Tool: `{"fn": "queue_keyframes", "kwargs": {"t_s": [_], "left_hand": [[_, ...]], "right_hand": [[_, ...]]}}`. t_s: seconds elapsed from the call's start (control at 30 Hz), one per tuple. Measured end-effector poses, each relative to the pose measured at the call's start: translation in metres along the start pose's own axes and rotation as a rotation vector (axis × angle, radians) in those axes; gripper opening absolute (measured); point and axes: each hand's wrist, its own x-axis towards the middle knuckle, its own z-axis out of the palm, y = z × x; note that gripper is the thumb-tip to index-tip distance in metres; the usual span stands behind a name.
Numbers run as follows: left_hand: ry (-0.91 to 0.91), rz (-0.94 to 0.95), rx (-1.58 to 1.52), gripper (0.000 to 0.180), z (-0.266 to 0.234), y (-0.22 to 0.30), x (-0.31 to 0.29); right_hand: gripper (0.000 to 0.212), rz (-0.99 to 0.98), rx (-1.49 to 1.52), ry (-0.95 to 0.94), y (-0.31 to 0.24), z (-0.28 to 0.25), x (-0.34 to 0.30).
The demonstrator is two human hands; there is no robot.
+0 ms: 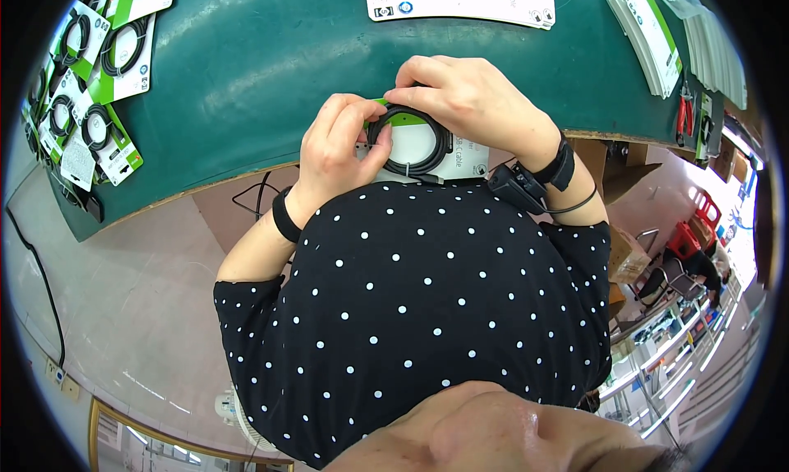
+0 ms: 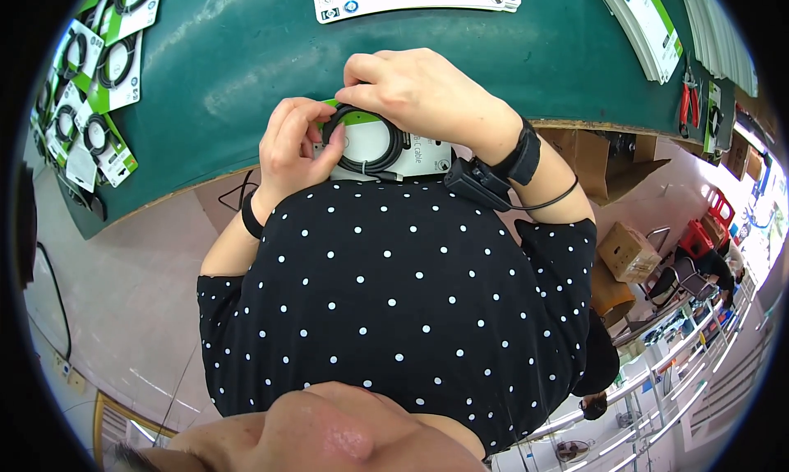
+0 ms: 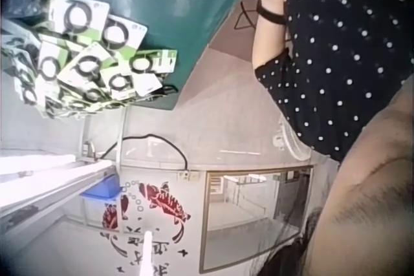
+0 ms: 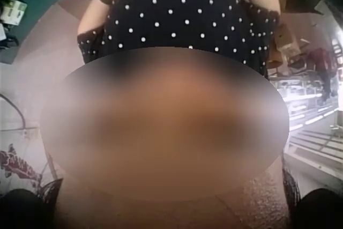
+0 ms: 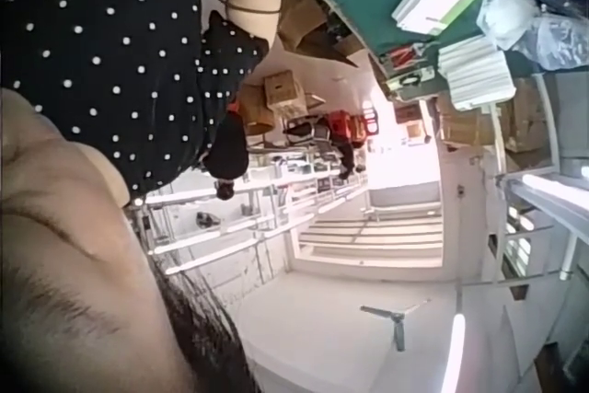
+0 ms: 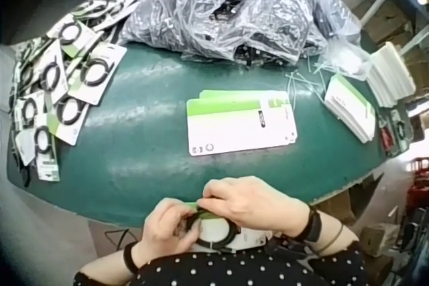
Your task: The person picks up a packaged cable, threads a zip tie through the cardboard backing, and then secures a loose cable to the backing by tightening the zip tie.
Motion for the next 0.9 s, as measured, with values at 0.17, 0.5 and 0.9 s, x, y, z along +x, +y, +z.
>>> {"fn": "queue_keyframes", "kwargs": {"t_s": [0.17,0.5,0.9], "left_hand": [[-0.004,0.035,-0.022,0.024,0.0,-0.004,0.0],[0.047,0.246,0.078,0.018,0.001,-0.014,-0.003],[-0.307,0.26,0.229,0.061,-0.017,-0.003,0.002]], "right_hand": [[0.02,-0.002,-0.071,0.006,-0.001,0.003,-0.003],[0.017,0.012,0.209,-0.029,-0.024,-0.006,-0.042],[0.016,-0.094,0.056,-0.035,-0.029,0.005,-0.049]]}}
